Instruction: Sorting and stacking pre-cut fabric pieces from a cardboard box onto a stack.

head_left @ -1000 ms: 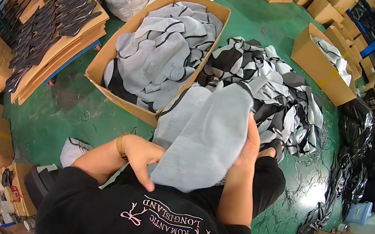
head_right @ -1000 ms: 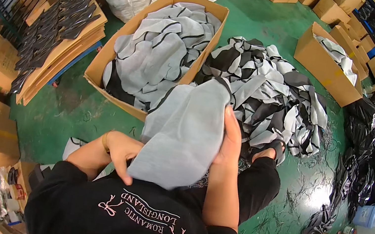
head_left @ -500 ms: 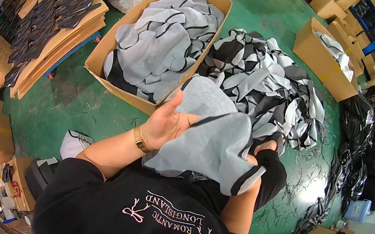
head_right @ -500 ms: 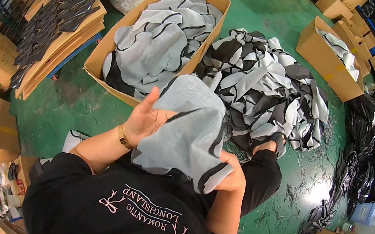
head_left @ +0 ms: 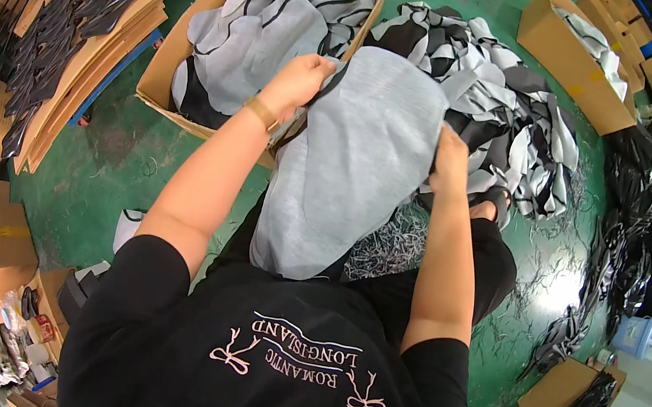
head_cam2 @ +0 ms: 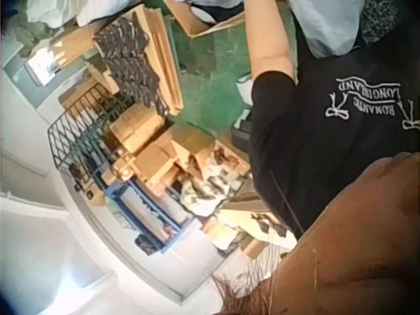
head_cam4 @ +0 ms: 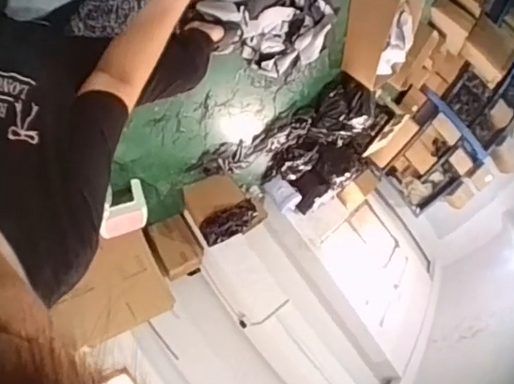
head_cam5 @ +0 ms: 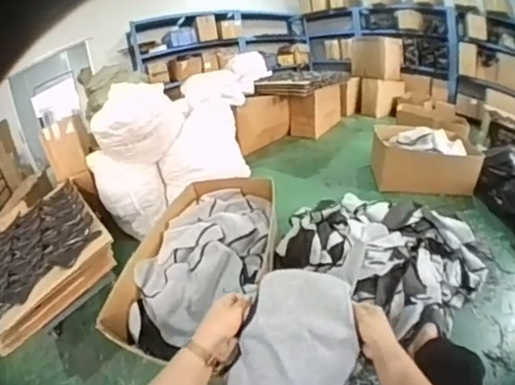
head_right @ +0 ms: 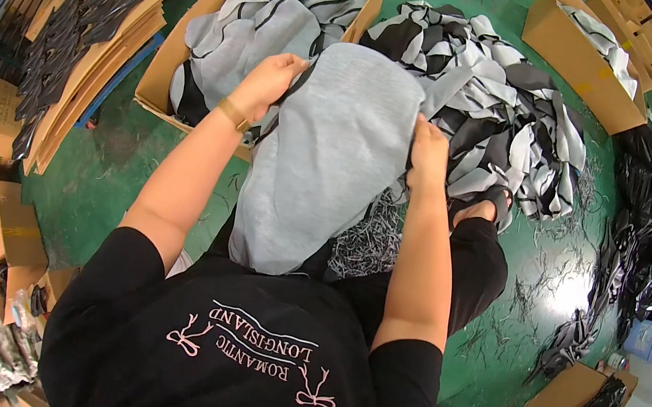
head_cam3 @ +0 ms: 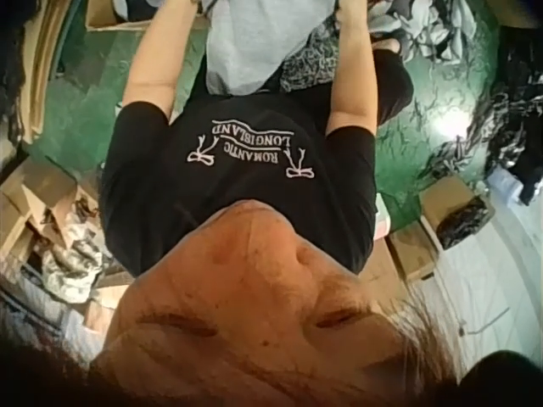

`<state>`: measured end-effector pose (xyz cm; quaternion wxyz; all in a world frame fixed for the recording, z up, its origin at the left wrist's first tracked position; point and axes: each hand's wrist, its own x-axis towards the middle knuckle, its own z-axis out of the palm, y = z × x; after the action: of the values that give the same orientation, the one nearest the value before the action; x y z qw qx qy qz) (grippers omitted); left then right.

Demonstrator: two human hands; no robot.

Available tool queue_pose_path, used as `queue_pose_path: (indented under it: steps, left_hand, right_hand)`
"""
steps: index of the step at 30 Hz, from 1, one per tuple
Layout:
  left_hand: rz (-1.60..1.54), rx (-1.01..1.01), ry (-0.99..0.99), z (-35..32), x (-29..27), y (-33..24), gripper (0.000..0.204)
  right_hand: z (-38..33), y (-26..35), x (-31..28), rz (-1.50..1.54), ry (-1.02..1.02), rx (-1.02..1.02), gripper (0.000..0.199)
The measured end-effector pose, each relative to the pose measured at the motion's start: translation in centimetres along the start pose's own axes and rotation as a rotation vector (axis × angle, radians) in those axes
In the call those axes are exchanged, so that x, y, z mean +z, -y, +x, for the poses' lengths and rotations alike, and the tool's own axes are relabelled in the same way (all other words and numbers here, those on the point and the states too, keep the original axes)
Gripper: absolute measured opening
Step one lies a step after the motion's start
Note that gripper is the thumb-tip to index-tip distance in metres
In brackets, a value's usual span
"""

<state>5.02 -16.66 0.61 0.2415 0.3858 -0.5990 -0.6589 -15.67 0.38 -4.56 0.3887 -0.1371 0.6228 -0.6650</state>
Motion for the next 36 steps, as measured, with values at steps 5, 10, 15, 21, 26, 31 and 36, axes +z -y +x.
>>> queue_pose_path:
  steps: [5,10,15,21,26,31,36]
  left_hand:
    - [0.179,-0.205,0.001,-1.6,-2.3,3.9,0.032]
    - [-0.008,-0.006,-0.014,-5.5,-1.7,6.1,0.025]
    - [0.276,0.183,0.056,-4.0,-1.8,6.1,0.022]
    - [0.399,0.030,0.294,0.0,-3.6,5.8,0.020]
    - [0.759,0.058,-0.129,12.6,-6.2,12.8,0.050]
    - [1.213,-0.127,-0.160,18.6,-4.9,15.8,0.061]
    - [1.158,0.151,-0.195,17.7,-9.6,14.3,0.037]
  right_hand:
    - [-3.4,-6.1,0.7,-0.109,-0.016,0.089,0.031]
    - [-9.8,-8.9,-0.6,-0.425,-0.043,-0.228,0.027]
    - [-7.3,-1.2,-0.1,-0.679,-0.188,-0.315,0.030]
    - [-10.9,0.0,9.0,-1.273,0.388,-0.964,0.060]
    - [-11.1,-0.1,9.7,-1.220,0.485,-0.983,0.056]
    - [-10.2,-0.1,9.5,-1.211,0.462,-0.929,0.055]
    - [-10.1,0.1,9.5,-1.206,0.440,-0.939,0.055]
